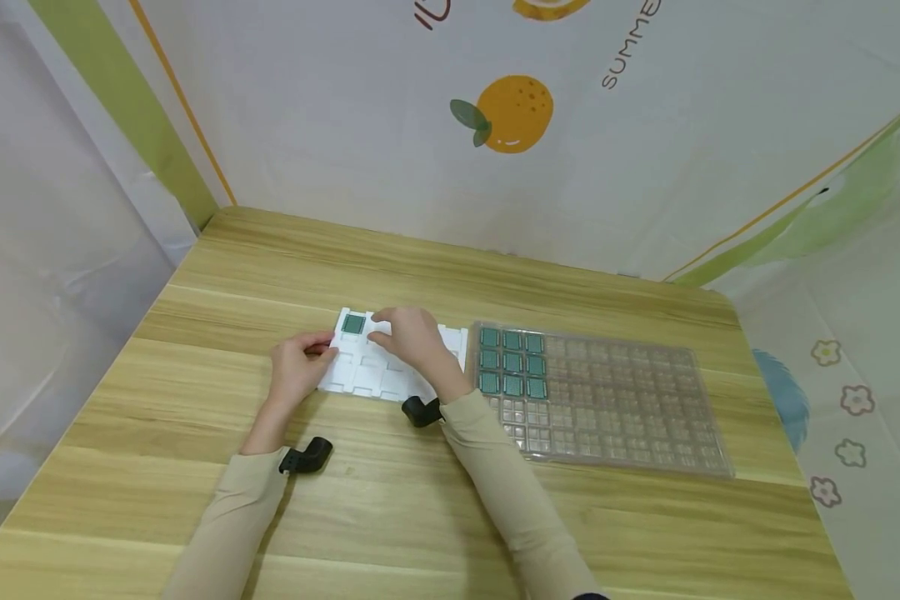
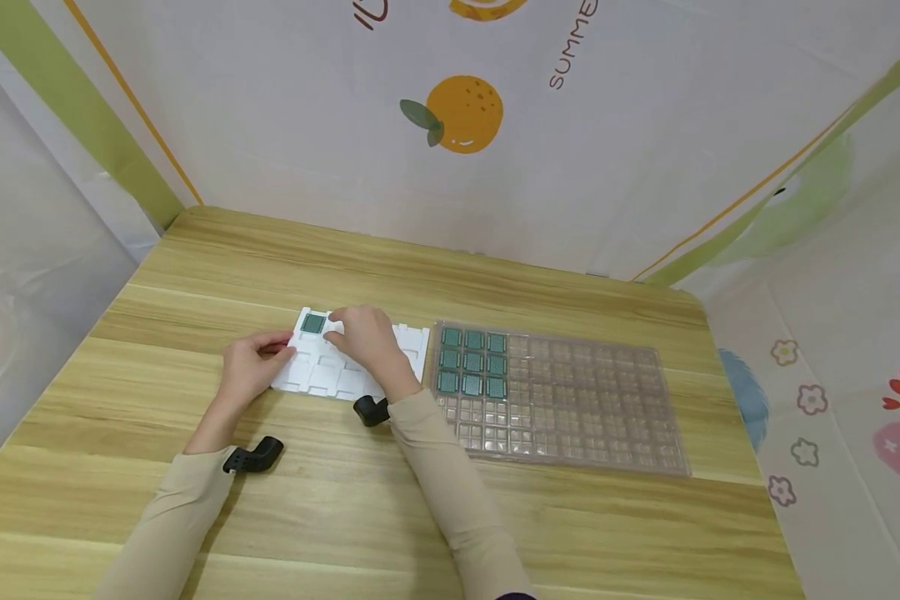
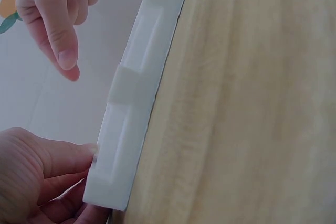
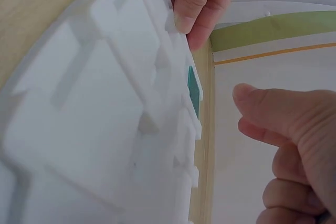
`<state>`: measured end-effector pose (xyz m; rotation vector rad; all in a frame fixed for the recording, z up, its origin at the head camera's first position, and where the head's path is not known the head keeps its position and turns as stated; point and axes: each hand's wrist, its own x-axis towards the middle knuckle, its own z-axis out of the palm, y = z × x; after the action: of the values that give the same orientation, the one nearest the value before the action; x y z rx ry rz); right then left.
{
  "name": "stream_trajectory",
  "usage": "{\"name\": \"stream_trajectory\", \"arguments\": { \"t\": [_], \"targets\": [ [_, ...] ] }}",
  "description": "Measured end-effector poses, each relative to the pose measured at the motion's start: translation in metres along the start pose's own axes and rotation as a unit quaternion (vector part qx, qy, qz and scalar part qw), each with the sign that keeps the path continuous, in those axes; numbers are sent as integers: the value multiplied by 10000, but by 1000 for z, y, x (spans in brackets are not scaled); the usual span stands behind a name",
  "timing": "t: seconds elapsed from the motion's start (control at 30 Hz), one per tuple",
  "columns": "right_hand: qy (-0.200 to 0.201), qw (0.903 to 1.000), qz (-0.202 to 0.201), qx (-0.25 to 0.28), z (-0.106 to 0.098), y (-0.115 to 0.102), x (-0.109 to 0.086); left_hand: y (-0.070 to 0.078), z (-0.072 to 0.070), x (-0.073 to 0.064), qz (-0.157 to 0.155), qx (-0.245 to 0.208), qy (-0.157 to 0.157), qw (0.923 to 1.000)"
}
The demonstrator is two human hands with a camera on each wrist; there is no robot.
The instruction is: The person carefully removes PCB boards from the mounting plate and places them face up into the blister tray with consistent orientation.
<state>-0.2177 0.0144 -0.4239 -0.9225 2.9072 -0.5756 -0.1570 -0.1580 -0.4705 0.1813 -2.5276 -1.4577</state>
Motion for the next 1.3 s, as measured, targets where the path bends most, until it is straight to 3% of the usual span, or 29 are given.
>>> {"name": "stream_trajectory", "arguments": {
  "t": [0.67, 1.3],
  "targets": [
    [-486, 9973, 419, -370, 12, -13, 30, -2, 0, 1, 108, -58, -7, 9999],
    [-669, 9933, 715, -616, 20, -13, 38, -4, 1, 1, 75, -60, -56, 9999]
  ]
}}
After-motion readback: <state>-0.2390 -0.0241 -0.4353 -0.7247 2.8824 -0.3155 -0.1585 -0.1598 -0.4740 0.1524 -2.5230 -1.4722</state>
